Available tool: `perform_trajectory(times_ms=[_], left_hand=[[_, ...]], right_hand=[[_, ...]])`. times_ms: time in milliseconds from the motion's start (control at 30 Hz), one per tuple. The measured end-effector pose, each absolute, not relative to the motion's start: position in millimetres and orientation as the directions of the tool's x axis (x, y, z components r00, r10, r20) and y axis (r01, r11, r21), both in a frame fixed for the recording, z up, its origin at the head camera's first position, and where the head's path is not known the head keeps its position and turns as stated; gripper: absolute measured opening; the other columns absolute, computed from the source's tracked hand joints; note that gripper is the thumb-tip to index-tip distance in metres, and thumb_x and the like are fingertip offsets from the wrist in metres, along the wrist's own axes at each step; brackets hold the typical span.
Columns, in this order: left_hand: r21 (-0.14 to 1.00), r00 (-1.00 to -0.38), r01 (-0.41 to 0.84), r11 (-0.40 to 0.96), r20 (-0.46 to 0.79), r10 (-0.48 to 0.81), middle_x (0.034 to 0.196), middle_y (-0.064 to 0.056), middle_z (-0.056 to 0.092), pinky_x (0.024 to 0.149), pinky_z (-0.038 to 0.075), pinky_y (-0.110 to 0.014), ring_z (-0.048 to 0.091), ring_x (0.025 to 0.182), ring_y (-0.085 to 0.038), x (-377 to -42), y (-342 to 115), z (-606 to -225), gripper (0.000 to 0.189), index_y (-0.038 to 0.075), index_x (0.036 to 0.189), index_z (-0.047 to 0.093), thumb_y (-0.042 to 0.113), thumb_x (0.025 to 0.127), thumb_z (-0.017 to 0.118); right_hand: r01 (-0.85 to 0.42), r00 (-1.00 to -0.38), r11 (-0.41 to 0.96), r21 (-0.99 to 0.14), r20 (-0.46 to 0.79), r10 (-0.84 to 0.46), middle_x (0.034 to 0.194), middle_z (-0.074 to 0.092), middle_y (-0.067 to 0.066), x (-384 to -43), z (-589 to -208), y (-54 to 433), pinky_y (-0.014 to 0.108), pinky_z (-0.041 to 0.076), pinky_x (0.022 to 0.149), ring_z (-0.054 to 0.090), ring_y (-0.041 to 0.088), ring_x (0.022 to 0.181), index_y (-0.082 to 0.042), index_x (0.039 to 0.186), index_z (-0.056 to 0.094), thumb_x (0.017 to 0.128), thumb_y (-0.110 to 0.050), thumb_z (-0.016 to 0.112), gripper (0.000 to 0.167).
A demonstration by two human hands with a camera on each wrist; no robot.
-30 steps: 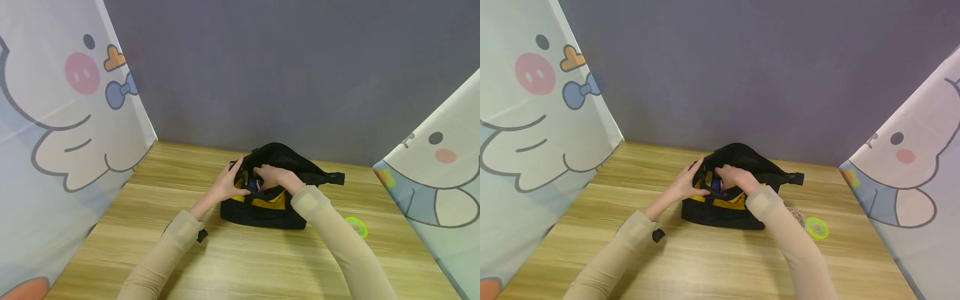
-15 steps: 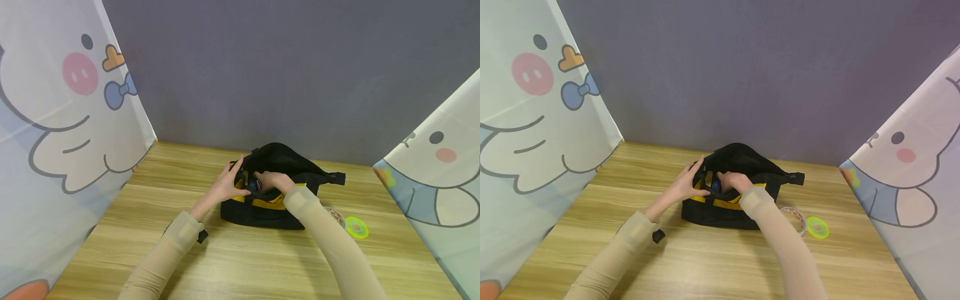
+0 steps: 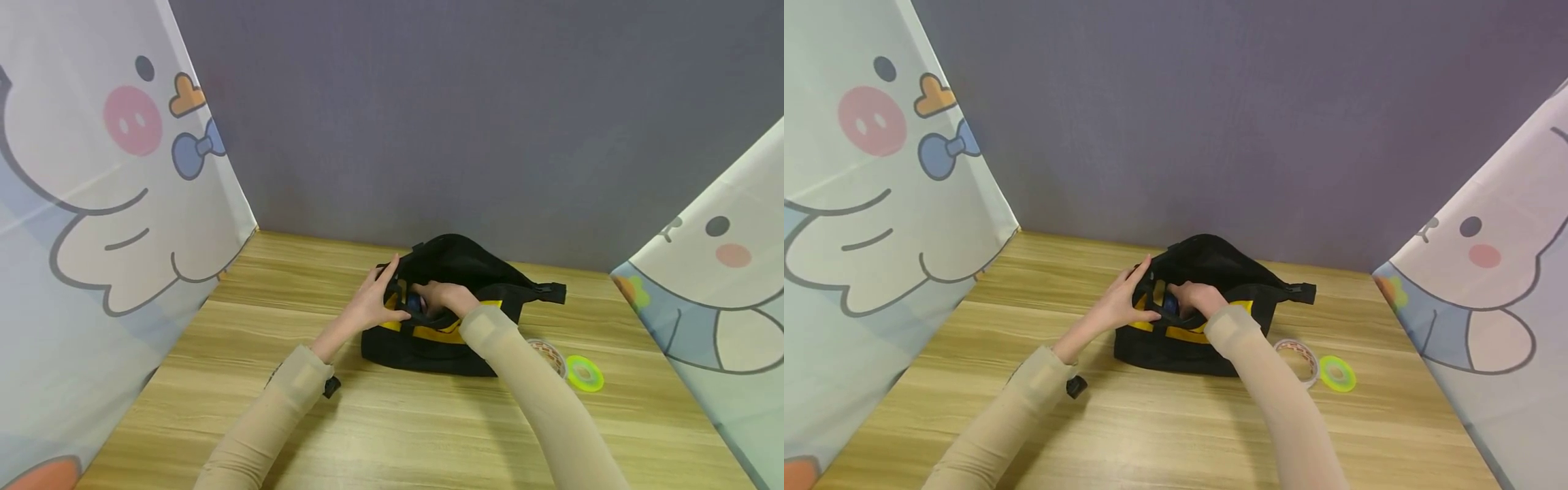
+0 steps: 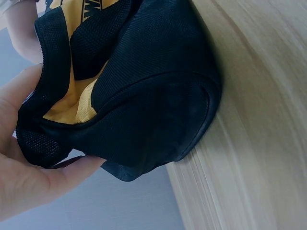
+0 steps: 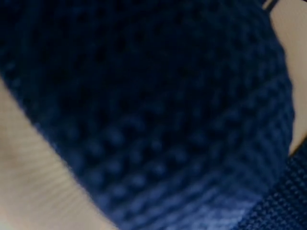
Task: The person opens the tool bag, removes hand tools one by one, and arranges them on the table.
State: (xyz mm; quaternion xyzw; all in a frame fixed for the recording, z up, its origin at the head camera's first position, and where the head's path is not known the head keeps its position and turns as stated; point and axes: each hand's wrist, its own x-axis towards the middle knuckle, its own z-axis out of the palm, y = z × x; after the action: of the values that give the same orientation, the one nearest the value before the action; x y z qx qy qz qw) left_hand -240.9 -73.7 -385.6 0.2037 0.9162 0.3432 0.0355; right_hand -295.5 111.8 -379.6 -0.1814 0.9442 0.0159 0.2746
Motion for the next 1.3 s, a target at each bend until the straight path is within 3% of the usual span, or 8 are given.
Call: perform_trajectory(times_ms=[200, 500, 700, 800, 933, 1067, 1200, 1300], left_hand=[[0.651, -0.911, 0.355, 0.670, 0.083, 0.403, 0.161, -0.029, 0.017, 0.109, 0.038, -0.065, 0.034, 0.143, -0.051, -238.5, -72.9, -385.4, 0.111, 0.024, 0.162, 0.008, 0.033, 0.081, 0.083], [0.657, -0.909, 0.359, 0.663, 0.085, 0.407, 0.162, -0.028, 0.017, 0.109, 0.039, -0.063, 0.034, 0.143, -0.050, -239.3, -71.7, -386.6, 0.111, 0.025, 0.162, 0.007, 0.032, 0.081, 0.083], [0.656, -0.906, 0.368, 0.659, 0.093, 0.413, 0.161, -0.030, 0.017, 0.110, 0.039, -0.063, 0.032, 0.144, -0.049, -239.5, -73.3, -386.4, 0.112, 0.024, 0.162, 0.006, 0.032, 0.081, 0.083], [0.657, -0.906, 0.368, 0.658, 0.094, 0.413, 0.161, -0.029, 0.017, 0.110, 0.038, -0.063, 0.031, 0.145, -0.049, -239.9, -74.2, -386.3, 0.112, 0.024, 0.162, 0.006, 0.032, 0.081, 0.083], [0.658, -0.904, 0.370, 0.656, 0.092, 0.417, 0.161, -0.029, 0.017, 0.110, 0.038, -0.063, 0.031, 0.145, -0.049, -240.5, -74.3, -385.8, 0.112, 0.025, 0.162, 0.005, 0.032, 0.081, 0.083], [0.656, -0.904, 0.371, 0.657, 0.092, 0.419, 0.161, -0.029, 0.017, 0.110, 0.038, -0.063, 0.031, 0.145, -0.049, -240.1, -74.2, -385.6, 0.112, 0.026, 0.161, 0.005, 0.032, 0.081, 0.083], [0.656, -0.902, 0.374, 0.656, 0.092, 0.423, 0.161, -0.029, 0.017, 0.110, 0.038, -0.063, 0.032, 0.144, -0.049, -240.0, -74.1, -385.9, 0.112, 0.026, 0.161, 0.004, 0.033, 0.081, 0.083], [0.658, -0.901, 0.372, 0.655, 0.088, 0.424, 0.161, -0.029, 0.017, 0.110, 0.038, -0.063, 0.031, 0.145, -0.049, -240.4, -74.0, -386.5, 0.112, 0.026, 0.161, 0.004, 0.032, 0.081, 0.083]], right_hand=[[-0.349, -0.787, 0.935, -0.056, -0.524, -0.325, 0.101, 0.059, 0.010, -294.8, -382.9, 110.1, 0.032, 0.044, 0.069, 0.054, 0.022, 0.083, -0.018, 0.142, 0.042, 0.093, -0.014, 0.068, 0.056], [-0.328, -0.797, 0.944, -0.027, -0.529, -0.292, 0.125, 0.058, 0.014, -296.6, -385.2, 109.1, 0.039, 0.049, 0.083, 0.054, 0.025, 0.101, -0.020, 0.150, 0.038, 0.092, -0.019, 0.072, 0.068], [-0.275, -0.803, 0.961, -0.023, -0.544, -0.243, 0.101, 0.060, 0.012, -296.7, -387.5, 110.0, 0.034, 0.044, 0.070, 0.054, 0.021, 0.081, -0.015, 0.138, 0.043, 0.096, -0.016, 0.065, 0.048], [-0.254, -0.804, 0.967, -0.015, -0.553, -0.219, 0.095, 0.059, 0.011, -295.9, -387.7, 109.6, 0.036, 0.044, 0.073, 0.056, 0.023, 0.081, -0.013, 0.136, 0.043, 0.098, -0.016, 0.062, 0.043], [-0.248, -0.796, 0.969, -0.002, -0.569, -0.204, 0.120, 0.063, 0.018, -295.6, -387.5, 109.9, 0.043, 0.049, 0.094, 0.062, 0.031, 0.107, -0.011, 0.145, 0.037, 0.101, -0.019, 0.057, 0.049], [-0.220, -0.797, 0.975, -0.009, -0.574, -0.186, 0.154, 0.042, 0.020, -295.7, -387.2, 112.6, 0.051, 0.039, 0.114, 0.045, 0.037, 0.139, -0.013, 0.158, 0.022, 0.102, -0.023, 0.055, 0.066], [-0.186, -0.815, 0.982, -0.019, -0.555, -0.165, 0.158, 0.036, 0.019, -294.4, -385.5, 116.2, 0.052, 0.039, 0.114, 0.040, 0.036, 0.144, -0.014, 0.160, 0.016, 0.101, -0.019, 0.057, 0.072], [-0.180, -0.819, 0.984, 0.004, -0.554, -0.148, 0.159, 0.037, 0.018, -292.8, -382.9, 117.7, 0.048, 0.041, 0.113, 0.044, 0.034, 0.141, -0.010, 0.160, 0.015, 0.102, -0.019, 0.055, 0.071]])
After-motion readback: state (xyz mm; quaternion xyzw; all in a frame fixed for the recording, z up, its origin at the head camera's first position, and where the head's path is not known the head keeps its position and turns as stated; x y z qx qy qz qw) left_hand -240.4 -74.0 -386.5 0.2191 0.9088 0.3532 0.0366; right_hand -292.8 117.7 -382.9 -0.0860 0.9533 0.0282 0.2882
